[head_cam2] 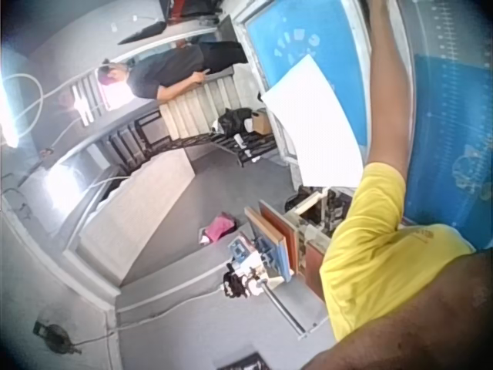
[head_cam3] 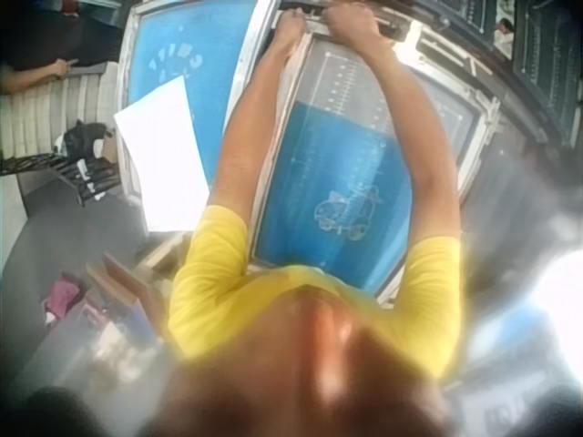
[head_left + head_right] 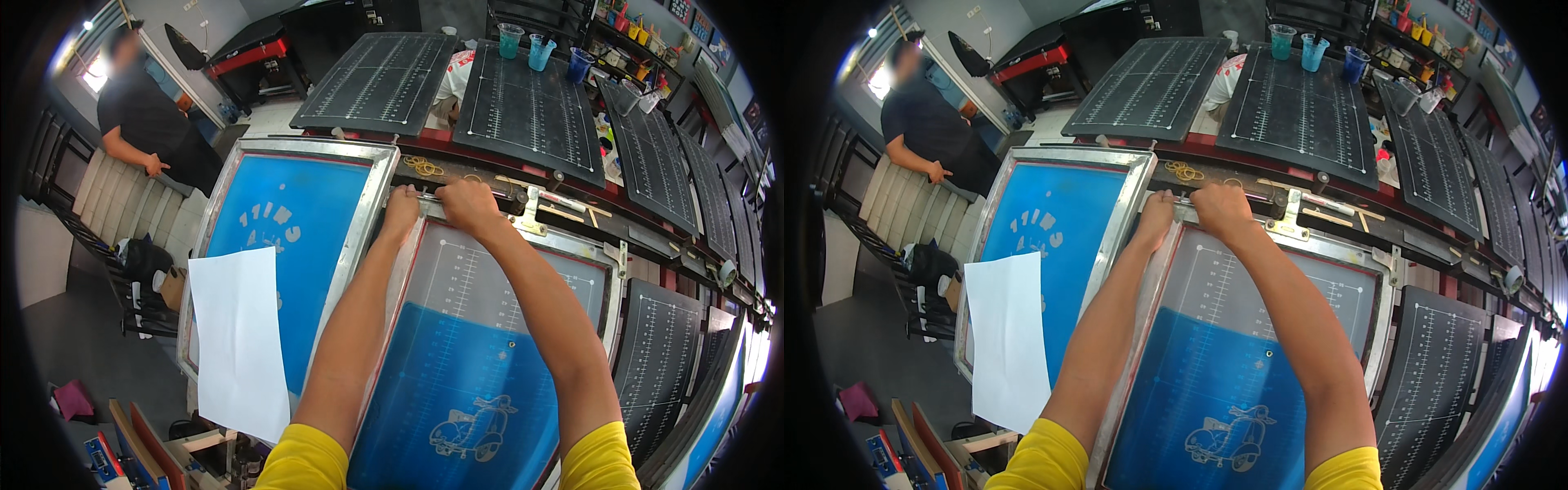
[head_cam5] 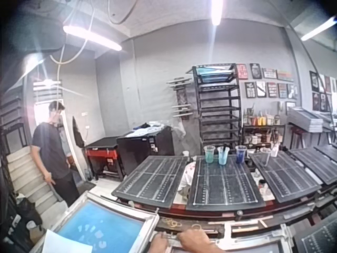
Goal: The person holds a sheet of paper, aligns a screen printing frame over a workspace, and uses a wrench to tighten bolts on an overhead rail.
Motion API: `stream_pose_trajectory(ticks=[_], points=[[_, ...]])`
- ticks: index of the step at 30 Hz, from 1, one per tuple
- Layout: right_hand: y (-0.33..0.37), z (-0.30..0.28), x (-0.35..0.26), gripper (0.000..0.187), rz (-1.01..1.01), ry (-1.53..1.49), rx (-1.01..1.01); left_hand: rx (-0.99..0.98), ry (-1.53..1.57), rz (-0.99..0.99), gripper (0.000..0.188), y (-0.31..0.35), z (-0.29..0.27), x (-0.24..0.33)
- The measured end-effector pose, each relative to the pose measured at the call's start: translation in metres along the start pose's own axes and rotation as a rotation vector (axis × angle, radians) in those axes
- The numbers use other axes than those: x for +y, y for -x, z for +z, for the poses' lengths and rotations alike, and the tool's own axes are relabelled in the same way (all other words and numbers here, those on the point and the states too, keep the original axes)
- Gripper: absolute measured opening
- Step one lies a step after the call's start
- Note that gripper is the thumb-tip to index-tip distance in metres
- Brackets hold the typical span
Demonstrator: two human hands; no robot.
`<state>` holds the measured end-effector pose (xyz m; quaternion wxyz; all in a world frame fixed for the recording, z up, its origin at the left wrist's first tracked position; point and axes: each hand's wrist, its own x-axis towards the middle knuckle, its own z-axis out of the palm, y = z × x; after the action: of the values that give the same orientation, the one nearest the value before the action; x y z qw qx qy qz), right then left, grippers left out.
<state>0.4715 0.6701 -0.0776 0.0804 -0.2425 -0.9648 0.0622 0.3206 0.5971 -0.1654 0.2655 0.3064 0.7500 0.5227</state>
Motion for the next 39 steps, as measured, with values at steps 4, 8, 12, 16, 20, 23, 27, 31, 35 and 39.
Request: stream_pose_trajectory(ticks=[4,8,12,16,20,23,27,31,35,39], points=[[-0.001,-0.002,0.007,0.019,-0.046,0.008,-0.036,-0.015,0.038,0.010,0.035,0.006,0.002,0.008],[-0.016,-0.010,0.012,0.019,-0.094,-0.041,-0.089,0.010,0.007,0.006,0.035,0.005,0.002,0.006],[-0.023,-0.020,0.016,0.022,-0.136,-0.180,-0.137,0.021,-0.003,0.002,0.035,0.003,0.000,0.004],[-0.014,-0.018,0.032,0.022,-0.065,-0.584,-0.081,0.026,0.022,-0.004,0.036,0.006,0.001,0.006],[-0.008,-0.006,0.033,0.021,-0.017,-0.724,-0.034,0.045,0.062,-0.011,0.036,0.005,0.003,0.002],[-0.006,0.004,0.032,0.023,-0.088,-0.627,0.060,0.054,0.061,-0.006,0.035,0.001,0.006,-0.002],[-0.002,0.001,0.027,0.019,0.002,-0.763,0.048,0.048,0.094,-0.015,0.033,-0.002,0.001,-0.008],[0.013,0.012,0.026,0.020,0.140,-1.234,0.134,0.040,0.075,-0.010,0.033,0.000,-0.001,-0.004],[0.024,0.028,0.020,0.017,0.157,-1.377,0.291,0.027,0.083,-0.073,0.030,0.007,0.001,0.009],[0.019,0.019,0.008,0.014,0.099,-1.031,0.294,0.006,0.266,-0.145,0.021,0.007,-0.002,0.012]])
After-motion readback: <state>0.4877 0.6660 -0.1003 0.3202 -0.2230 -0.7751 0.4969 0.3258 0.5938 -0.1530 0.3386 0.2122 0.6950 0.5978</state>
